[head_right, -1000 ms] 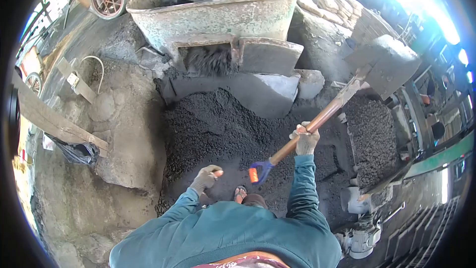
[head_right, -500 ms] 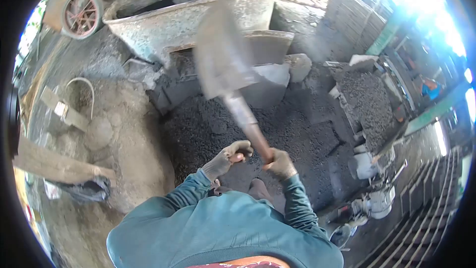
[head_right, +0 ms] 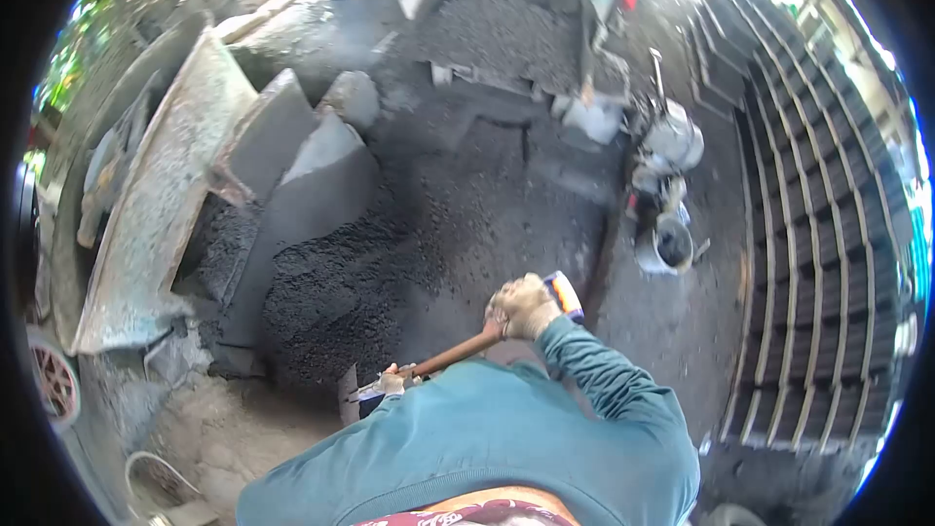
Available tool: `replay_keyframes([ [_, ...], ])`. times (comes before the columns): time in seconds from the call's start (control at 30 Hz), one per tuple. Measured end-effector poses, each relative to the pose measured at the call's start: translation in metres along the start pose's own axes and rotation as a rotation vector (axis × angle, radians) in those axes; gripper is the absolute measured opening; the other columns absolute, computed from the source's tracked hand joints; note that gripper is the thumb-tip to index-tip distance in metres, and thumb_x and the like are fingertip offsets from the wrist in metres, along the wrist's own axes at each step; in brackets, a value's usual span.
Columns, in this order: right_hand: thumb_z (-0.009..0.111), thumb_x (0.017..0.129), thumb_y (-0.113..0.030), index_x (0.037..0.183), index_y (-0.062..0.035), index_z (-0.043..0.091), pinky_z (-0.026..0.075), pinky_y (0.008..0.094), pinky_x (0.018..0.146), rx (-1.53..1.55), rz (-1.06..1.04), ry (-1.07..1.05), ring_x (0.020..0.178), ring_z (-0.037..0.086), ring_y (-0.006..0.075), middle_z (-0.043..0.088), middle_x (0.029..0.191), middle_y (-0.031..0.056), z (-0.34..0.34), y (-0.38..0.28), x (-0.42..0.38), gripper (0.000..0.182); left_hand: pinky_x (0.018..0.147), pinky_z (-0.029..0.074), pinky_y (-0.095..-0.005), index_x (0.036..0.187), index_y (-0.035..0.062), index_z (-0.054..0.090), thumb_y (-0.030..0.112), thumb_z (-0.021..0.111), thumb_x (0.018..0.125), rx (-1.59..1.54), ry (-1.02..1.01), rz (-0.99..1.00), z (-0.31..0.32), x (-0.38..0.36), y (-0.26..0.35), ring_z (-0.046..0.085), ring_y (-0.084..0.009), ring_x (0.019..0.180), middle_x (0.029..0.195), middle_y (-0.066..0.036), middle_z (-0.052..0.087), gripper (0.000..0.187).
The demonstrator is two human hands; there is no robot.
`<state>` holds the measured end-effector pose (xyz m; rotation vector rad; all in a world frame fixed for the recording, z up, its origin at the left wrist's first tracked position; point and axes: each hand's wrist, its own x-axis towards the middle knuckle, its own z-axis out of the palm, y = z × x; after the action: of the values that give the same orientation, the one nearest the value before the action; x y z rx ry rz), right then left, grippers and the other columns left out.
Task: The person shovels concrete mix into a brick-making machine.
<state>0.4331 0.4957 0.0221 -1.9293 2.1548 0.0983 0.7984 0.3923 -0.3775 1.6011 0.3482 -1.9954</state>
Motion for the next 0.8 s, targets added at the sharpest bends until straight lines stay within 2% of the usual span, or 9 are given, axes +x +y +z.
replay_keyframes([
  [0.07, 0.078, 0.068, -0.038, 0.102, -0.0177, 0.075, 0.047, 0.0371, 0.090, 0.047, 0.116, 0.080, 0.103, 0.068, 0.0209, 0.072, 0.103, 0.0038, 0.000, 0.024, -0.013, 0.039, 0.069, 0.051, -0.0576, 0.071, 0.0097, 0.046, 0.034, 0.050, 0.096, 0.079, -0.011, -0.170, -0.008, 0.008, 0.015, 0.057, -0.0319, 0.065, 0.067, -0.008, 0.054, 0.034],
  [0.23, 0.080, 0.074, -0.025, 0.127, -0.0131, 0.065, 0.045, 0.0401, 0.107, 0.244, 0.484, 0.228, 0.123, 0.060, 0.0297, 0.066, 0.127, 0.0112, 0.043, 0.091, -0.045, 0.056, 0.070, 0.052, -0.0580, 0.068, 0.0118, 0.049, 0.037, 0.049, 0.096, -0.079, 0.001, 0.229, 0.092, -0.076, 0.009, 0.059, -0.0327, 0.063, 0.063, -0.009, 0.055, 0.038],
  [0.33, 0.074, 0.080, -0.021, 0.134, -0.0128, 0.059, 0.047, 0.0417, 0.106, 0.437, 0.733, 0.212, 0.125, 0.059, 0.0330, 0.064, 0.131, 0.0137, 0.074, 0.130, -0.054, 0.057, 0.072, 0.052, -0.0575, 0.070, 0.0127, 0.052, 0.039, 0.048, 0.098, -0.011, -0.059, 0.230, 0.153, -0.102, 0.008, 0.061, -0.0303, 0.066, 0.064, -0.007, 0.056, 0.039],
  [0.43, 0.070, 0.081, -0.018, 0.136, -0.0104, 0.057, 0.052, 0.0428, 0.099, 0.574, 0.925, 0.186, 0.112, 0.066, 0.0379, 0.069, 0.119, 0.0193, 0.103, 0.168, -0.063, 0.056, 0.075, 0.051, -0.0592, 0.073, 0.0105, 0.055, 0.039, 0.051, 0.098, -0.012, -0.089, 0.139, 0.222, -0.123, 0.001, 0.062, -0.0330, 0.067, 0.067, -0.008, 0.059, 0.038],
  [0.5, 0.064, 0.080, -0.016, 0.139, -0.0117, 0.055, 0.054, 0.0437, 0.093, 0.629, 1.067, 0.184, 0.105, 0.069, 0.0393, 0.071, 0.114, 0.0213, 0.141, 0.198, -0.073, 0.059, 0.076, 0.054, -0.0547, 0.078, 0.0110, 0.058, 0.030, 0.063, 0.094, 0.004, -0.136, 0.137, 0.275, -0.153, -0.014, 0.062, -0.0305, 0.070, 0.072, -0.007, 0.060, 0.025],
  [0.57, 0.063, 0.080, -0.017, 0.127, -0.0103, 0.065, 0.055, 0.0450, 0.085, 1.033, 1.355, 0.130, 0.096, 0.070, 0.0414, 0.074, 0.098, 0.0217, 0.125, 0.202, -0.084, 0.047, 0.078, 0.056, -0.0529, 0.081, 0.0105, 0.059, 0.023, 0.068, 0.092, 0.037, -0.149, 0.098, 0.322, -0.171, -0.026, 0.063, -0.0296, 0.072, 0.074, -0.007, 0.060, 0.019],
  [0.63, 0.066, 0.078, -0.015, 0.105, -0.0092, 0.074, 0.056, 0.0448, 0.070, 0.900, 1.182, 0.271, 0.078, 0.073, 0.0385, 0.073, 0.080, 0.0213, 0.222, 0.235, -0.120, 0.028, 0.082, 0.057, -0.0520, 0.092, 0.0088, 0.059, 0.016, 0.070, 0.090, 0.171, -0.352, 0.076, 0.357, -0.173, -0.036, 0.064, -0.0306, 0.079, 0.082, -0.008, 0.062, 0.013],
  [0.7, 0.066, 0.080, -0.012, 0.085, -0.0055, 0.074, 0.054, 0.0446, 0.056, 0.890, 1.199, 0.234, 0.061, 0.069, 0.0327, 0.069, 0.069, 0.0180, 0.254, 0.234, -0.149, 0.012, 0.085, 0.057, -0.0533, 0.097, 0.0082, 0.059, 0.015, 0.071, 0.089, 0.355, -0.533, 0.022, 0.400, -0.206, -0.049, 0.065, -0.0312, 0.084, 0.086, -0.010, 0.063, 0.016],
  [0.8, 0.060, 0.087, -0.009, 0.081, -0.0028, 0.071, 0.049, 0.0416, 0.045, 1.411, 1.433, 0.535, 0.049, 0.061, 0.0262, 0.065, 0.063, 0.0126, 0.243, 0.192, -0.177, 0.014, 0.090, 0.056, -0.0544, 0.107, 0.0051, 0.060, 0.017, 0.070, 0.091, 0.632, -0.792, -0.137, 0.462, -0.223, -0.064, 0.067, -0.0342, 0.099, 0.097, -0.013, 0.066, 0.022],
])
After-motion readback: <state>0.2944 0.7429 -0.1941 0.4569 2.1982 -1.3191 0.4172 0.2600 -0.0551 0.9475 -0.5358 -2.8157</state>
